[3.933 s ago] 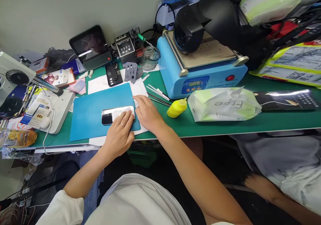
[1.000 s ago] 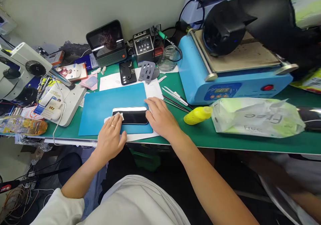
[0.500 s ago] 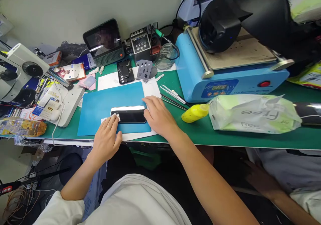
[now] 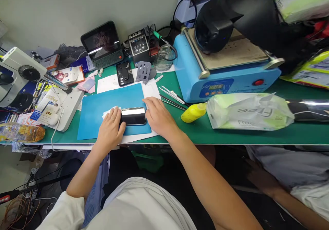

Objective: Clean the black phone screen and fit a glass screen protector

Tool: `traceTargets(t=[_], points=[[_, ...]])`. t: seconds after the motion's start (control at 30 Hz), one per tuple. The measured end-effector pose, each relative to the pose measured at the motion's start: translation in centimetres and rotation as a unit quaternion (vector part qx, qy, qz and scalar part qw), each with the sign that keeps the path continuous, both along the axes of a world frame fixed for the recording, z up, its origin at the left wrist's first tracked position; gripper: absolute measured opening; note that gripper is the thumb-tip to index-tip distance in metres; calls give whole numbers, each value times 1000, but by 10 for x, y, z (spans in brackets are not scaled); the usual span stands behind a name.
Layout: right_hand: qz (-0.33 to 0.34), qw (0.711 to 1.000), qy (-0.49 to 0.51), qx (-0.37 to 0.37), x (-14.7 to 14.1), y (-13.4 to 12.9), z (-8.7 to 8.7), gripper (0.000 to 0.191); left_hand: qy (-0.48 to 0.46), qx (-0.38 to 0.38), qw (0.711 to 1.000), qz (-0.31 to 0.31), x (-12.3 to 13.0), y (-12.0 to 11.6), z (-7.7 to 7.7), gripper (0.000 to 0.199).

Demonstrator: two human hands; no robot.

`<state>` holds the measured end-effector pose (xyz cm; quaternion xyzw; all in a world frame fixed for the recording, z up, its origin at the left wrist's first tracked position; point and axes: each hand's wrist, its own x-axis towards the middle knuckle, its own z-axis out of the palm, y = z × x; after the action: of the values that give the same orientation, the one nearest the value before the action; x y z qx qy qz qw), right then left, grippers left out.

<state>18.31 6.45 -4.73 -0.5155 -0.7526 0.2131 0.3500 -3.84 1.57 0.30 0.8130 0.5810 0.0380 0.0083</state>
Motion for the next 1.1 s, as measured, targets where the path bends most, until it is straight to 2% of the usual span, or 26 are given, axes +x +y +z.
traceTargets(t=[0.2, 0.33, 0.73, 1.1], points=[[1, 1000, 5, 8, 2, 2, -3, 48, -47, -31, 996, -74, 53, 12, -5, 57], [-2, 1000, 7, 8, 4, 3, -4, 49, -61, -38, 994, -86, 70, 9, -5, 60], [-2, 1000, 16, -3, 4, 1, 2, 49, -72, -32, 990, -115, 46, -38, 0, 54], [-11, 999, 22, -29, 5, 1, 4, 50, -45, -56, 997, -32, 0, -23, 9, 53]])
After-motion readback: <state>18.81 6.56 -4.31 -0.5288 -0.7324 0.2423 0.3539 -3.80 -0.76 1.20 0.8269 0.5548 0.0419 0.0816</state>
